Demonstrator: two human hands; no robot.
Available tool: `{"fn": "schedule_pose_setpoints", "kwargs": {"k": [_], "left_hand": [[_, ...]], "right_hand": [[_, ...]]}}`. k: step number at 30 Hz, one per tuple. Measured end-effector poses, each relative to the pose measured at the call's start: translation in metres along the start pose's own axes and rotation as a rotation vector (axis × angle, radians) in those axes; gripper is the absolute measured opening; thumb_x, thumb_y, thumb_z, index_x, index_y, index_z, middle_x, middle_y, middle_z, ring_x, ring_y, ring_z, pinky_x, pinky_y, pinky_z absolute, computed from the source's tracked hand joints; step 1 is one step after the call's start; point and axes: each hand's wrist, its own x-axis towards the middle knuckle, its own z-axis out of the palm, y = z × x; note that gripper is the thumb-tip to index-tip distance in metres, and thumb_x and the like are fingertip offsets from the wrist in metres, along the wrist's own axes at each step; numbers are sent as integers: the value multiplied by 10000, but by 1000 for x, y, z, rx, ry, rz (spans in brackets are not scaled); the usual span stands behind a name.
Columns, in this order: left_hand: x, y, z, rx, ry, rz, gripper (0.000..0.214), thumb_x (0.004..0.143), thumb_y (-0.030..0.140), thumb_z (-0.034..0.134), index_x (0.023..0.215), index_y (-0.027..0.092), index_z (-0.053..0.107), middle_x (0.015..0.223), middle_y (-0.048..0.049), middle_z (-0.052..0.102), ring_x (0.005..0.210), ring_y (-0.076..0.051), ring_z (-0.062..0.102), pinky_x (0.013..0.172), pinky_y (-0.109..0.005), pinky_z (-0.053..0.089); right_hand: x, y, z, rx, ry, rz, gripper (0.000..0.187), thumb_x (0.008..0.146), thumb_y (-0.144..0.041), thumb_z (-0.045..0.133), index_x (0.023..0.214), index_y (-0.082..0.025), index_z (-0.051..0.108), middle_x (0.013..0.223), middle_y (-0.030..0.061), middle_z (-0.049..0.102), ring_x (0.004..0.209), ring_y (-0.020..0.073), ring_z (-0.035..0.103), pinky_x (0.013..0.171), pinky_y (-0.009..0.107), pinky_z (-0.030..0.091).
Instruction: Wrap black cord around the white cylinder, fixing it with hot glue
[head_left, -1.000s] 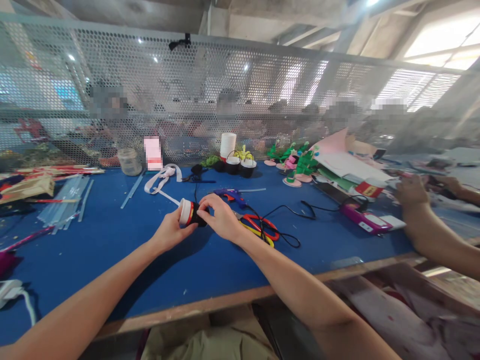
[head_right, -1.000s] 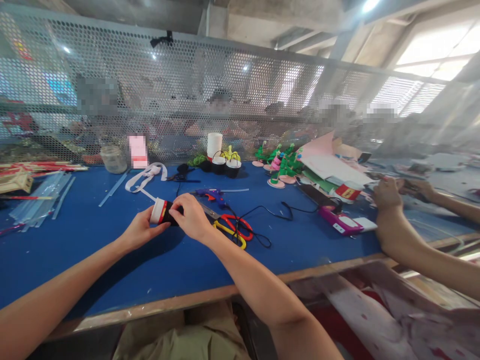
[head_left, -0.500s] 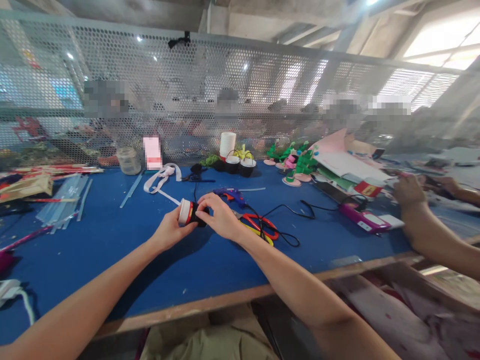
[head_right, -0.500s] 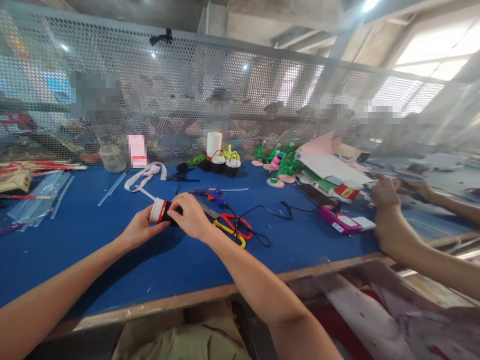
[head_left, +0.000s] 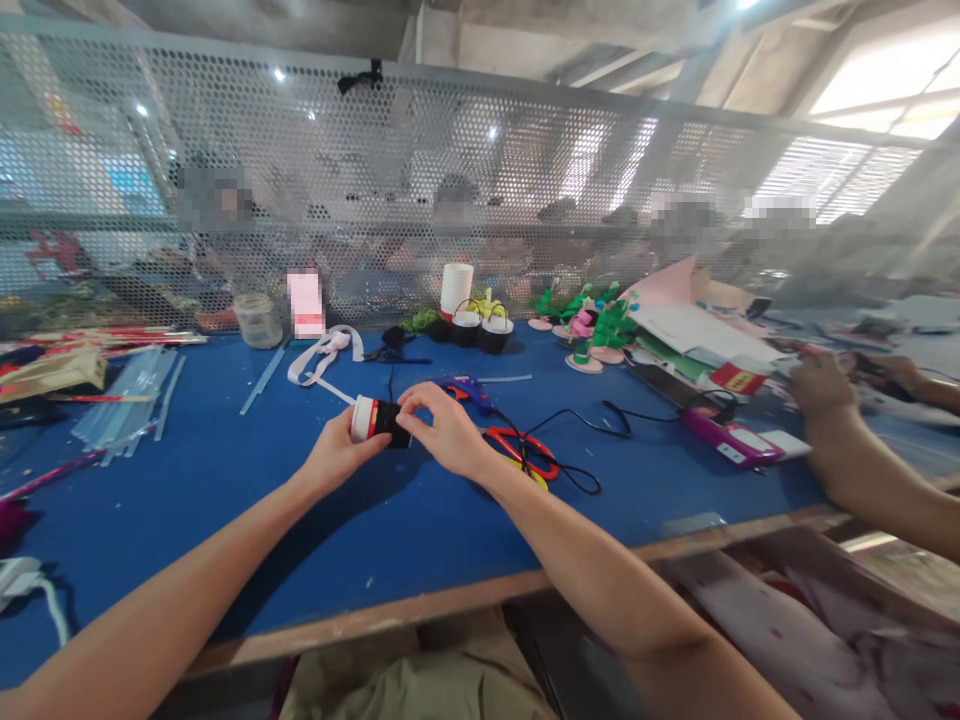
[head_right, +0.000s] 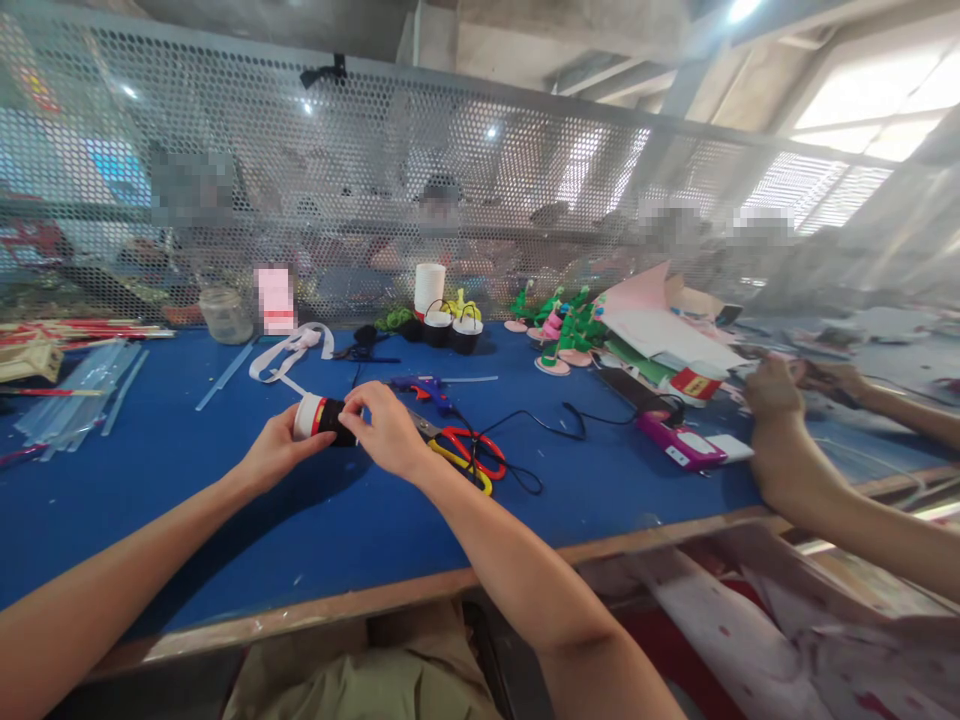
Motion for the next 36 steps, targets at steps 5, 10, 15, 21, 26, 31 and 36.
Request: {"fn": "schedule_pose_setpoints", "kwargs": {"k": [5,10,15,21,26,31,36], "left_hand": [[0,0,0,-59,17,-6,279,550,282,638,754,129,521,575,53,511,491,-80,443,485,-192,343],[0,1,1,-78,8,-13,304,539,279,649,765,122,519,585,52,518,506,-81,450,501,-193,346],[1,1,0,-110,22,-37,304,532,281,658,755,122,523,575,53,511,504,-77,437,493,-189,335],[3,1,1,-281,76,-111,331,485,255,692,741,121,530,580,45,529,513,-75,447,516,-192,354],[3,1,0,-404,125,-82,302,552,310,655,755,113,550,602,25,537,545,-84,458,533,-201,356],[-2,-3,-3,-328,104,21,260,637,368,576,702,116,577,565,27,519,526,-82,428,529,-208,343],[0,-6,-5,-368,51,-1,364,677,432,496,515,111,550,469,19,506,459,-80,398,481,-214,319]], "right_hand": [[4,6,-5,11,125,130,59,745,-219,482,721,-169,503,766,42,555,734,140,508,719,287,406],[1,4,1,-120,-13,-14,64,677,-150,566,670,-177,508,799,42,543,812,158,485,773,306,380],[-1,1,2,-46,-30,-72,102,696,-143,536,618,-174,479,851,55,536,852,156,482,801,321,371],[4,1,-7,434,87,241,99,731,-257,492,697,-169,464,744,33,580,687,114,541,669,277,435],[4,4,-9,479,-84,445,113,724,-246,518,685,-164,450,509,-30,545,472,82,525,482,204,422],[3,5,-5,456,-239,636,246,786,-413,408,771,-173,461,607,0,575,459,100,545,399,209,431],[3,1,-5,625,-378,610,230,761,-344,466,896,-157,480,688,9,573,563,105,567,543,255,486]]}}
